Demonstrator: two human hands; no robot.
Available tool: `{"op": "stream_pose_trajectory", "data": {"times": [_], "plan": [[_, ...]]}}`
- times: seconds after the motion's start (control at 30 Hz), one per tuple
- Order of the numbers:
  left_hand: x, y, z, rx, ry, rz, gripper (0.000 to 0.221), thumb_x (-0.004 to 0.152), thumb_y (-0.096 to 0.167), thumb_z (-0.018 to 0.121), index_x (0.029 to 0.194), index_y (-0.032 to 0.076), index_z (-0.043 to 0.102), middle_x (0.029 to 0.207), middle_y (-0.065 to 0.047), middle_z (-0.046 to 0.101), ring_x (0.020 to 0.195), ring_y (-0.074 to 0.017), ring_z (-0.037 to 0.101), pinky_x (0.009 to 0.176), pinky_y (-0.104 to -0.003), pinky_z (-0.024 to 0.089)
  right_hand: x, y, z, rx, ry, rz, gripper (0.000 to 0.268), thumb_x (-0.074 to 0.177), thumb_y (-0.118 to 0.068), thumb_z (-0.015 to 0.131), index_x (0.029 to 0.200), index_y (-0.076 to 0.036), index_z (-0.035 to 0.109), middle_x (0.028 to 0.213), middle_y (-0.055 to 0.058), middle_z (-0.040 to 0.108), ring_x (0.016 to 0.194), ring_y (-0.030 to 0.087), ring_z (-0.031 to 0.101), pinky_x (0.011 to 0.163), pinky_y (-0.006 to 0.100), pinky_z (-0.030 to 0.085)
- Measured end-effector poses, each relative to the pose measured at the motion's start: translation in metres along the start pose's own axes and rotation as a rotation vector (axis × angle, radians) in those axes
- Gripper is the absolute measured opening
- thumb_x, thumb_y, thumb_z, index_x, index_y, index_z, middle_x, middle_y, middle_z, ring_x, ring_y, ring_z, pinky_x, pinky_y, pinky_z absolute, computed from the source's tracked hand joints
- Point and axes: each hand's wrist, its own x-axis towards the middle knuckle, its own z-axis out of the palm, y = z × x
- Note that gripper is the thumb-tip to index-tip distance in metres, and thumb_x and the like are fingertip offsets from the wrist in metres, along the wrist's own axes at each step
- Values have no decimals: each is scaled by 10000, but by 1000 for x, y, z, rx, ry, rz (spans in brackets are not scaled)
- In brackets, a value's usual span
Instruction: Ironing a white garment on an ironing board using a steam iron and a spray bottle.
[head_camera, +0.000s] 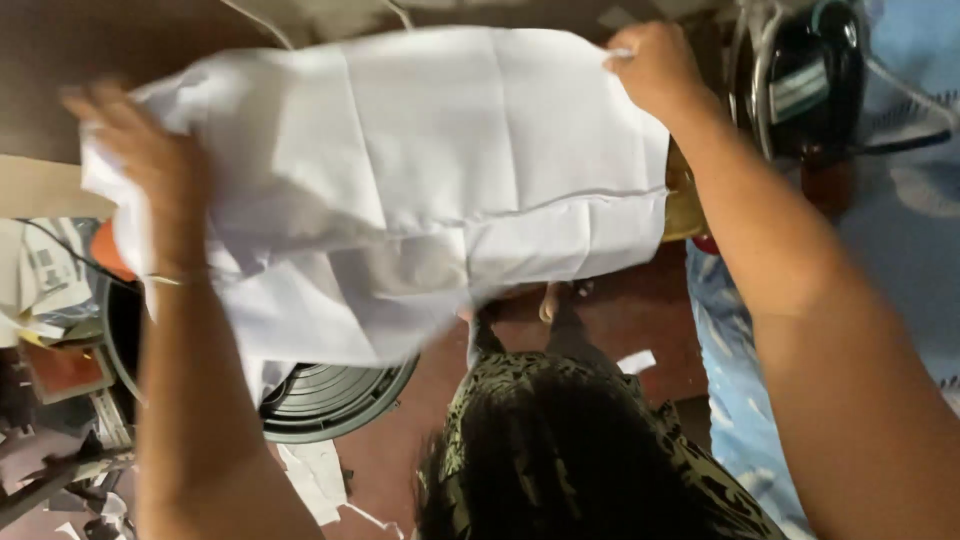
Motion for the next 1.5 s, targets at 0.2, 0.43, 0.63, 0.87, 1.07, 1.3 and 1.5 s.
{"op": "stream_pose_trajectory", "data": {"times": [0.2, 0.43, 0.63, 0.87, 1.07, 1.3, 1.5], "plan": [[-154, 114, -42, -208, 61, 404, 883, 1097, 646, 211, 1607, -41, 427, 1644, -291, 197, 1487, -495, 60, 1110, -787, 113, -105, -68, -90, 40, 266, -333, 389, 1017, 98, 653, 1402, 101, 592, 1212, 269, 618, 1083, 420, 585, 928, 488, 457], [-149, 101, -20, -244, -80, 379, 892, 1062, 670, 201, 1673, 20, 230, 1695, -221, 74, 1524, -449, -36, 1168, -751, 4, -333, -10, -102, 197, 233, 923, 89, 1155, -217, 585, 1119, -147, 626, 963, 34, 600, 860, 189, 555, 789, 389, 458], [-179, 149, 4, -80, 24, 406, 626, 1027, 178, 593, 1564, -84, 406, 1610, -352, 245, 1470, -526, 117, 1074, -816, 179, -357, 79, -23, 383, 391, 1100, 824, 781, -123, 867, 1495, -166, 457, 1277, 42, 599, 1138, 228, 596, 929, 386, 509], [-317, 276, 16, -427, 177, 1082, 470, 911, 61, 481, 1356, -28, 602, 1327, -255, 592, 1271, -432, 550, 1078, -537, 439, -329, 86, -16, 558, 500, 867, 316, 942, -250, 861, 1151, -139, 653, 891, -5, 626, 702, 103, 629, 598, 262, 529], [-319, 323, -13, -427, 255, 991, 517, 921, 96, 511, 1417, -44, 547, 1329, -256, 563, 1253, -425, 538, 1090, -551, 410, -374, 166, -13, 422, 436, 828, 270, 949, -294, 887, 1019, -121, 692, 831, -2, 618, 727, 121, 608, 680, 300, 510], [-333, 332, -29, -331, 274, 931, 532, 869, 56, 516, 1384, -67, 565, 1309, -261, 558, 1250, -423, 541, 1089, -568, 396, -393, 129, -78, 443, 503, 589, 241, 949, -138, 935, 1049, -68, 727, 859, 51, 662, 789, 124, 574, 738, 323, 494], [-340, 341, -6, -350, 326, 865, 423, 962, 62, 481, 1358, -49, 582, 1270, -261, 563, 1252, -438, 540, 1082, -579, 396, -346, 102, -103, 1113, 312, 389, 171, 1083, -255, 477, 1001, -119, 538, 818, 112, 649, 821, 184, 674, 880, 280, 501]]}}
